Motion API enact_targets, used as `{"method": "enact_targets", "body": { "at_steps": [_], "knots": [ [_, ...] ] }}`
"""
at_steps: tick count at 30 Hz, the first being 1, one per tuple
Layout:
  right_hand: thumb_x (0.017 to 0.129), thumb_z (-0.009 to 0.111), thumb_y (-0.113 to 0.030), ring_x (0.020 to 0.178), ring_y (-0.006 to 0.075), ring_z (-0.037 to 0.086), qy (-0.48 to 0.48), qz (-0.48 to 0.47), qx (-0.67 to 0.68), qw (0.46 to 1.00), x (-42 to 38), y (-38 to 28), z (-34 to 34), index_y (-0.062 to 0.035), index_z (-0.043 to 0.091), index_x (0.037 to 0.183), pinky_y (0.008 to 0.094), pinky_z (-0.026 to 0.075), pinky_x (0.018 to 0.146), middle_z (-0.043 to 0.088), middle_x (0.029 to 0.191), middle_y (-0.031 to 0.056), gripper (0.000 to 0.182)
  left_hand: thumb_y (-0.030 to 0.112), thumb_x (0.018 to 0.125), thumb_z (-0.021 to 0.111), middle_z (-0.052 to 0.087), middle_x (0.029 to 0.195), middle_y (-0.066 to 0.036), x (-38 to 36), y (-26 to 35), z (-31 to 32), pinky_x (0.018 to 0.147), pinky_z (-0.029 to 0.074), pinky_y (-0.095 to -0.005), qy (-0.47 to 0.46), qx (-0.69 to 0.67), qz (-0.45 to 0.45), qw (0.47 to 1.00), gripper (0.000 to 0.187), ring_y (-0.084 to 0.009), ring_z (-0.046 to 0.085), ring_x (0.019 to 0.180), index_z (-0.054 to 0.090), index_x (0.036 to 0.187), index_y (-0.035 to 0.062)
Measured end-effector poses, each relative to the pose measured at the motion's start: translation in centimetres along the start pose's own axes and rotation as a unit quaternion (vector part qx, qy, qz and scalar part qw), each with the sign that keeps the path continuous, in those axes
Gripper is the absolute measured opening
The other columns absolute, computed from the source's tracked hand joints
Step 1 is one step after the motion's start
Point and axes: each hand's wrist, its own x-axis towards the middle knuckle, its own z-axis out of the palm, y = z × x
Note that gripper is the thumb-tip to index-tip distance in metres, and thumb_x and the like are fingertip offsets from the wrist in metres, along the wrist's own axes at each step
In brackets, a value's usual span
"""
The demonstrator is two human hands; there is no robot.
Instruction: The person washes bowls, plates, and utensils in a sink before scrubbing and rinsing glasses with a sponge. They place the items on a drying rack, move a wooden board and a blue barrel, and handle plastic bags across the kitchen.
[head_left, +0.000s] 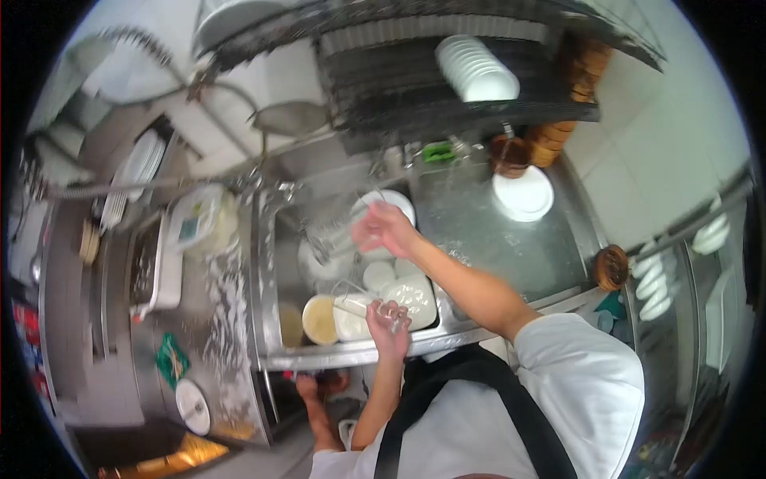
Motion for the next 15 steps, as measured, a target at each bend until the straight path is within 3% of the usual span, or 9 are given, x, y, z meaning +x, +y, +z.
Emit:
{"method": "enact_targets", "body": {
  "at_steps": [4,5,7,9,11,13,15],
  "knots": [
    [0.090,0.068,-0.032,0.082,0.0222,0.069,0.199,-0.064,-0.150,0.966,-11.0,-4.9,-6.6,-0.0060,0.058,0.093,0.0390,0.058,0.063,0.066,0.091,0.0087,0.028,0.048,0.094,0.056,0.058,0.101,-0.005,2.6,-5.4,1.5,0.064,0.052,-0.0369,-0.024,0.137,0.012,0.990,0.037,-0.0245,0.061,0.083,0.048,0.113,0.0174],
    [0.088,0.071,-0.030,0.078,0.0193,0.068,0.234,-0.076,-0.199,0.949,-13.4,-5.6,-9.2,-0.0060,0.058,0.092,0.0364,0.058,0.061,0.066,0.089,0.0070,0.028,0.040,0.095,0.058,0.056,0.097,-0.004,3.8,-7.2,2.1,0.067,0.054,-0.0391,-0.053,0.150,0.056,0.986,0.032,-0.0215,0.059,0.081,0.046,0.114,0.0174],
    [0.084,0.077,-0.031,0.072,0.0125,0.064,0.293,-0.090,-0.260,0.916,-18.4,-6.0,-14.4,-0.0057,0.060,0.084,0.0298,0.053,0.055,0.064,0.078,0.0029,0.030,0.022,0.092,0.059,0.054,0.096,-0.005,4.9,-10.7,3.0,0.078,0.050,-0.0348,-0.084,0.206,0.059,0.973,0.032,-0.0179,0.055,0.090,0.044,0.117,0.0100],
    [0.079,0.082,-0.031,0.065,0.0124,0.062,0.381,-0.095,-0.395,0.831,-22.5,-5.3,-19.6,-0.0072,0.060,0.076,0.0297,0.050,0.053,0.064,0.071,0.0032,0.032,0.015,0.090,0.063,0.053,0.097,-0.006,6.2,-14.2,3.7,0.080,0.048,-0.0328,-0.109,0.309,0.049,0.943,0.037,-0.0162,0.054,0.091,0.042,0.120,0.0074],
    [0.074,0.084,-0.042,0.064,0.0147,0.063,0.436,-0.074,-0.503,0.742,-25.8,-4.6,-22.9,-0.0072,0.064,0.075,0.0319,0.049,0.056,0.066,0.068,0.0042,0.040,0.006,0.085,0.071,0.053,0.103,-0.008,7.1,-17.2,4.9,0.084,0.047,-0.0318,-0.166,0.361,0.057,0.916,0.049,-0.0172,0.054,0.095,0.042,0.123,0.0043],
    [0.070,0.082,-0.052,0.065,0.0227,0.066,0.455,0.007,-0.586,0.671,-28.2,-4.1,-25.0,-0.0087,0.067,0.079,0.0370,0.052,0.061,0.068,0.069,0.0074,0.047,0.008,0.084,0.073,0.052,0.104,-0.009,9.6,-21.4,3.7,0.088,0.046,-0.0327,-0.170,0.409,0.054,0.895,0.054,-0.0185,0.054,0.097,0.041,0.126,0.0035],
    [0.070,0.079,-0.058,0.069,0.0284,0.067,0.447,0.032,-0.628,0.636,-29.3,-2.5,-27.5,-0.0107,0.068,0.082,0.0407,0.052,0.065,0.069,0.073,0.0101,0.050,0.013,0.082,0.077,0.054,0.112,-0.014,12.4,-24.8,1.3,0.095,0.045,-0.0381,-0.165,0.514,0.089,0.837,0.058,-0.0250,0.055,0.106,0.042,0.127,0.0022]
  ]
}}
